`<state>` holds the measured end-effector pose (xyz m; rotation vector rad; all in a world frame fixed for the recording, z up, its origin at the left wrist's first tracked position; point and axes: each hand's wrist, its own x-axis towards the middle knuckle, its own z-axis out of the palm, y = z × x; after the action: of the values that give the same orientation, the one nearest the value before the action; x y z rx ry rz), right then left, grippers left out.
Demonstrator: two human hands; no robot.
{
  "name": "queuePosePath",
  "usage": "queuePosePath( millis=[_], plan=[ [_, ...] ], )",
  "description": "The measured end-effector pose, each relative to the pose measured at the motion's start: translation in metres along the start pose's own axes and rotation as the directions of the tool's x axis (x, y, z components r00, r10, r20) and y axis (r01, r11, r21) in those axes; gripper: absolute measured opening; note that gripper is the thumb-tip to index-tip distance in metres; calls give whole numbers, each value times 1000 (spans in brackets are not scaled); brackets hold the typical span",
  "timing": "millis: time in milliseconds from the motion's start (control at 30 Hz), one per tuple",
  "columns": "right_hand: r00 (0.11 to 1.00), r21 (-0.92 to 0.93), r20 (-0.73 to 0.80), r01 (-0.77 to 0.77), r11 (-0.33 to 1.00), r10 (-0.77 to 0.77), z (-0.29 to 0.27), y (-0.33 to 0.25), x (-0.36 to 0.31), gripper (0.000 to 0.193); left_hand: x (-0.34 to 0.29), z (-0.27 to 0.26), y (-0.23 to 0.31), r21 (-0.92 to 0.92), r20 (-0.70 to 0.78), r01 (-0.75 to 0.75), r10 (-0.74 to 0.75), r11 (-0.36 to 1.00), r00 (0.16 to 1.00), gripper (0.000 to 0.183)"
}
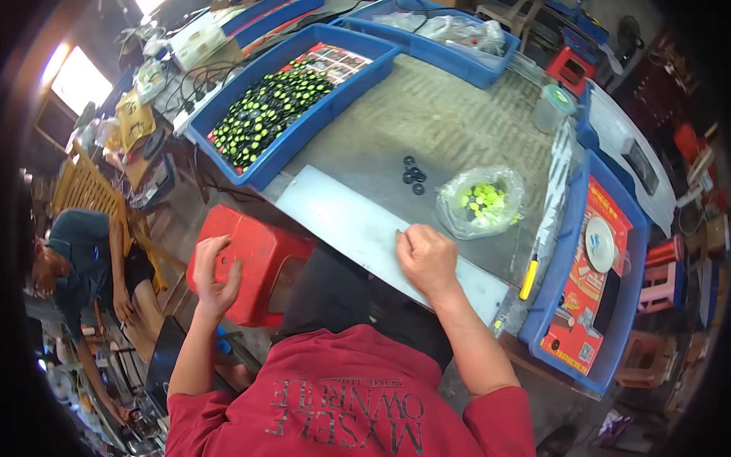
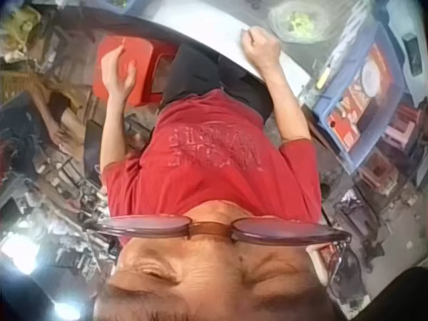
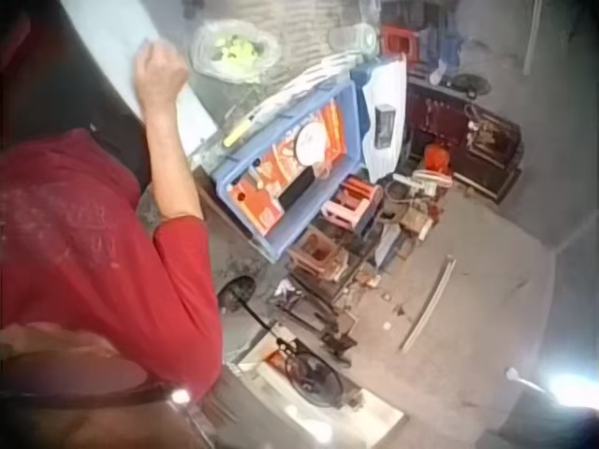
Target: The person assembles small circular components by inserting small yellow plastic pieces into black rings by hand and placing the completed parts into a blue bin.
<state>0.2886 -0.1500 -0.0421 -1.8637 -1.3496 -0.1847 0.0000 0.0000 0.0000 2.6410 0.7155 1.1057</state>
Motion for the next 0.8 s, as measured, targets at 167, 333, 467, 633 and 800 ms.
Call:
queuePosePath(
  millis=[167,333,467,633,800],
  plan=[
    [999,-61,-16,41,997,-42,-4,8,-2,18,67,76,42,-238,98,-42,67,970,993,33],
    [999,-102,-16,30,994,-31,-2,7,-2,17,115,151,55,-344,247,-40,132,938,960,29],
    [1000,-103,0,15,995,-15,-1,7,-3,17,132,184,69,-303,389,-25,147,953,909,29],
    [1000,-116,1,18,993,-18,-1,8,-3,17,144,206,81,-274,403,-65,176,960,898,31],
    [1000,-114,-7,17,993,-17,-1,8,-2,19,152,215,87,-213,443,-134,218,968,870,29]
  ],
)
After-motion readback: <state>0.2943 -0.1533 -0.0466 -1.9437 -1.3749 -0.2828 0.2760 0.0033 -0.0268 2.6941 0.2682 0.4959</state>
